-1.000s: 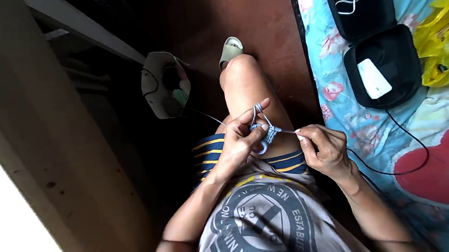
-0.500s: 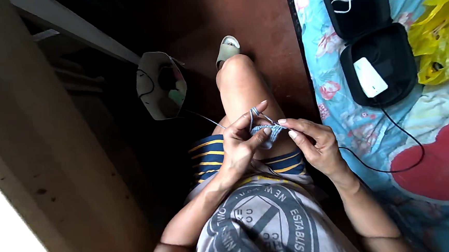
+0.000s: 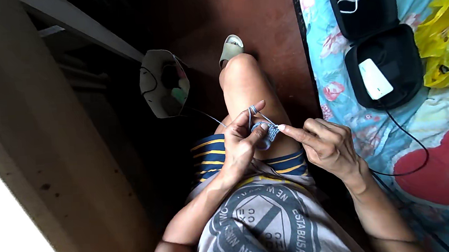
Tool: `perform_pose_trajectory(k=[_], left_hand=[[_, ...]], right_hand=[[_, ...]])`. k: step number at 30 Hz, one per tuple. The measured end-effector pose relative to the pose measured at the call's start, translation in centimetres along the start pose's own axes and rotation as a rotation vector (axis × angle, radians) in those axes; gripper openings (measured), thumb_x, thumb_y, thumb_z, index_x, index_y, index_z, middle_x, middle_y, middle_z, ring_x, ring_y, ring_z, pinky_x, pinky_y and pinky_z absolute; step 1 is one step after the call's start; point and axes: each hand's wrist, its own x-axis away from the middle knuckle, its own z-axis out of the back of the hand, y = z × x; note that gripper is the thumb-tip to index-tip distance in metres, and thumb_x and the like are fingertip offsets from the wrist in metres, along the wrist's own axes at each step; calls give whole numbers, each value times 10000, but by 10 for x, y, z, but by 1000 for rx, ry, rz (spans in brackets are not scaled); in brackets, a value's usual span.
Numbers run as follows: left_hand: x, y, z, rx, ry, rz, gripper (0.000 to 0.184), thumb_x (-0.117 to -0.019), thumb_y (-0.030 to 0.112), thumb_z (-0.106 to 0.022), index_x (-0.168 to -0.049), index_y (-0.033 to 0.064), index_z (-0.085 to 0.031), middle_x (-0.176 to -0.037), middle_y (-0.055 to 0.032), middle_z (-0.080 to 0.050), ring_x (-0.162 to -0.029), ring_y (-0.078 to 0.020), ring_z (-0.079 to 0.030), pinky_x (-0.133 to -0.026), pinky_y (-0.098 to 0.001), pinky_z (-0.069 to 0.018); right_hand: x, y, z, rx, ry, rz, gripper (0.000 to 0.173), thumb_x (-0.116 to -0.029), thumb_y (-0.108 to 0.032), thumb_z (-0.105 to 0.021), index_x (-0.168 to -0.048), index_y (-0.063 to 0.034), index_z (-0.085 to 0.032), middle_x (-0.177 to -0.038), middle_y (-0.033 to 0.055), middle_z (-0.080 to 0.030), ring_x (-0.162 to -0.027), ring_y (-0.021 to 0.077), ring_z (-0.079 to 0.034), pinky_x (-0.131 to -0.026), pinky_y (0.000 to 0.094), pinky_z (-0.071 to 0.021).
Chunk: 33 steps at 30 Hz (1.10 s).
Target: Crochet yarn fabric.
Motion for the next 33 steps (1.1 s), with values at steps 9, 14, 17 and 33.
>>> perform_pose_trajectory(k=[9,14,17,33], left_hand=[[0,-4,-3,-29,2,-8,469,-932,-92,-583,-1390,9,-568,-837,-20,-721,-615,-43,-632,-547,-181,-529],[-1,-3,-2,41,-19,26,485,-945,-82,-585,-1419,12,-544,-823,-45,-717,-619,-69,-641,-573,-209,-549],[3,-12,-4,-176,-53,-191,541,-933,-74,-598,-1460,-35,-484,-916,-59,-733,-730,-77,-676,-690,-239,-582],[0,0,0,17,-188,-83,531,-936,-78,-548,-1462,-30,-487,-895,18,-707,-727,-31,-647,-693,-207,-565]], right_hand=[[3,-6,-9,42,23,-25,416,-950,-18,-553,-1248,-209,-772,-681,72,-506,-553,208,-491,-468,308,-346],[5,-4,-12,-106,57,-90,394,-956,-29,-545,-1235,-184,-776,-679,65,-520,-549,171,-494,-473,290,-366],[6,-8,-13,-282,59,-232,371,-962,-37,-535,-1219,-148,-778,-707,46,-558,-569,101,-493,-506,244,-391],[7,-6,-17,-118,268,-89,172,-1030,-107,-540,-995,-21,-684,-765,102,-679,-658,147,-631,-596,244,-504]])
